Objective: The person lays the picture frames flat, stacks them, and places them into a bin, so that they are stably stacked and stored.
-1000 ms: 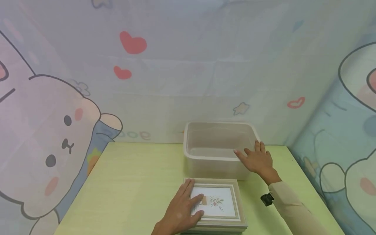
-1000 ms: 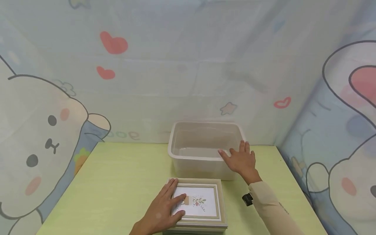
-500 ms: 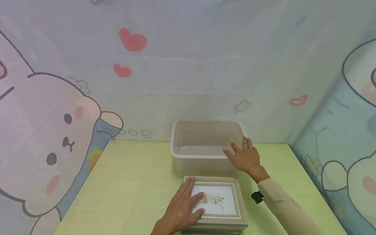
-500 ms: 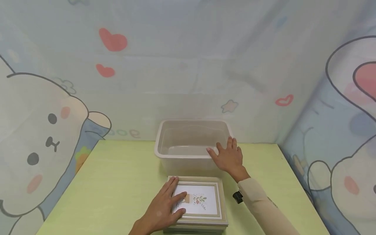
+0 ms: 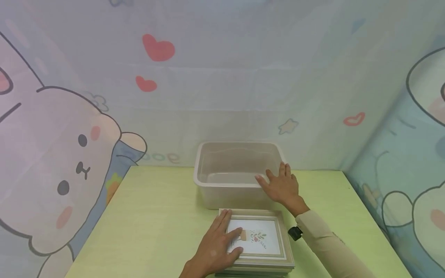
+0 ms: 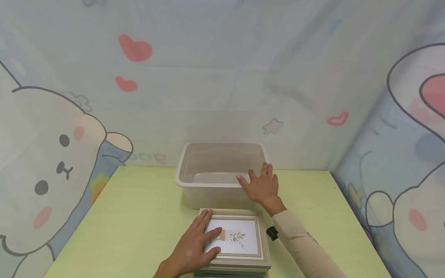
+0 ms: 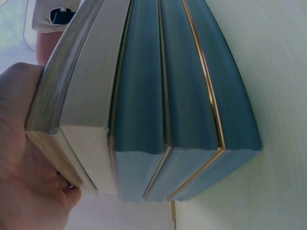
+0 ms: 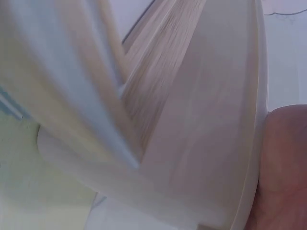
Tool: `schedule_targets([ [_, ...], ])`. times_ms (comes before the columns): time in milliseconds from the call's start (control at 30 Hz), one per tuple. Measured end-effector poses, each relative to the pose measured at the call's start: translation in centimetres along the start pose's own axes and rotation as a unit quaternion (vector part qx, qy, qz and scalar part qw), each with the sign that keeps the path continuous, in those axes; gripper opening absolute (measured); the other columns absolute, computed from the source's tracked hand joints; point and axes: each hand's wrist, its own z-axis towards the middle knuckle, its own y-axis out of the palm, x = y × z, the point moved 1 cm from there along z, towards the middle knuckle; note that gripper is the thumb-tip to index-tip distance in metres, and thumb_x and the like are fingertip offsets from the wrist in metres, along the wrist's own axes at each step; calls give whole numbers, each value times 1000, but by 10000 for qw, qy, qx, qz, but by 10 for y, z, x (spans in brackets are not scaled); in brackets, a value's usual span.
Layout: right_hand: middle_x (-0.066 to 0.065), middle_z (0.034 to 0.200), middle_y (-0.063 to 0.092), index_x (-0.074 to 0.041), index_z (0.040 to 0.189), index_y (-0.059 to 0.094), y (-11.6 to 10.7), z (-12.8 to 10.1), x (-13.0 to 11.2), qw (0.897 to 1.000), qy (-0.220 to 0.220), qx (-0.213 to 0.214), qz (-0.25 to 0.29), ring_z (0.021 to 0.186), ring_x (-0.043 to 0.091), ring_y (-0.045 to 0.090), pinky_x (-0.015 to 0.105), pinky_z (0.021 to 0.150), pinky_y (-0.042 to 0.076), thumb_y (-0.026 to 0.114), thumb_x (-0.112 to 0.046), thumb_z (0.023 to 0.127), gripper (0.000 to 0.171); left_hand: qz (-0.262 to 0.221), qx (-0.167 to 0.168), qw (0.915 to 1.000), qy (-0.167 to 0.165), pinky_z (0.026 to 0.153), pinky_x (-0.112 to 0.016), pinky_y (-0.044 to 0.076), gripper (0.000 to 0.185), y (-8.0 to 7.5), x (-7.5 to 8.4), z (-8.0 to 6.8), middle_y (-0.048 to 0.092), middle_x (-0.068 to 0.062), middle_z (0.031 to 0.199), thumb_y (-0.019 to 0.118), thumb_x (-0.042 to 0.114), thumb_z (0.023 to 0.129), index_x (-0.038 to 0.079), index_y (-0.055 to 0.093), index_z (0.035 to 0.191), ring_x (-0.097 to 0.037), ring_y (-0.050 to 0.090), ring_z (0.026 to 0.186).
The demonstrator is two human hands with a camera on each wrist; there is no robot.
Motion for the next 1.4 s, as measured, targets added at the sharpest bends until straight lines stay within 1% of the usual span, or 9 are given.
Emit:
schedule_targets([
  [133,37,160,11,-11,150,46,3,0,-5,10000,-30,27,-56,150,54,8,69,114,24,25,-68,100,79,32,105,9999,53,117,-45,35,44,1,0,-1,44,-21,153,69,45,85,24,71,123,-36,38,146],
  [300,37,160,11,-11,149,47,4,0,-7,10000,5,55,-36,150,54,8,69,114,24,26,-66,100,77,-46,-3,10000,14,118,-45,34,44,-1,1,-1,43,-21,154,67,45,86,24,70,125,-36,36,147],
  [567,34,162,10,-10,150,45,-3,-6,-2,9994,86,58,328,148,58,7,74,112,19,29,-64,101,75,-171,-20,9999,8,117,-44,35,43,0,3,1,44,-19,154,69,43,86,24,71,124,-34,37,146],
  [833,36,161,9,-6,155,34,-10,-29,10,9934,-159,600,959,147,59,10,79,107,21,30,-57,104,72,-473,-172,9985,-232,120,-44,30,45,-2,1,2,41,-15,157,69,41,85,24,69,127,-32,31,150],
  [933,37,160,10,-4,155,31,-5,-47,13,9878,-277,860,1271,147,59,11,77,108,22,36,-50,106,68,-632,-81,9976,-279,120,-46,31,44,-3,-1,0,41,-16,157,70,39,84,22,70,125,-33,32,149],
  [1067,36,161,8,-2,157,26,3,-72,21,9772,-225,1114,1792,147,57,12,75,108,24,40,-44,106,68,-820,261,9960,-227,117,-50,34,44,0,-1,-2,43,-19,155,73,35,81,20,71,122,-37,36,147],
  [1200,31,164,2,-4,159,16,14,-91,29,9642,11,1081,2420,150,53,9,75,110,22,39,-45,106,71,-1237,346,9910,-380,114,-58,34,60,3,-2,-5,36,-24,157,77,39,78,21,64,134,-43,31,147],
  [1300,27,166,-2,-6,161,7,22,-102,34,9504,309,932,2952,152,49,2,73,114,15,37,-47,106,74,-1836,188,9805,-672,113,-67,28,80,6,-3,-7,24,-27,161,77,44,78,20,49,148,-49,20,149],
  [1400,25,166,-2,-7,161,0,30,-109,39,9359,585,803,3379,153,47,0,70,117,10,37,-46,106,76,-2493,112,9633,-991,111,-72,26,92,8,-5,-7,15,-28,163,77,42,79,17,33,156,-52,13,150],
])
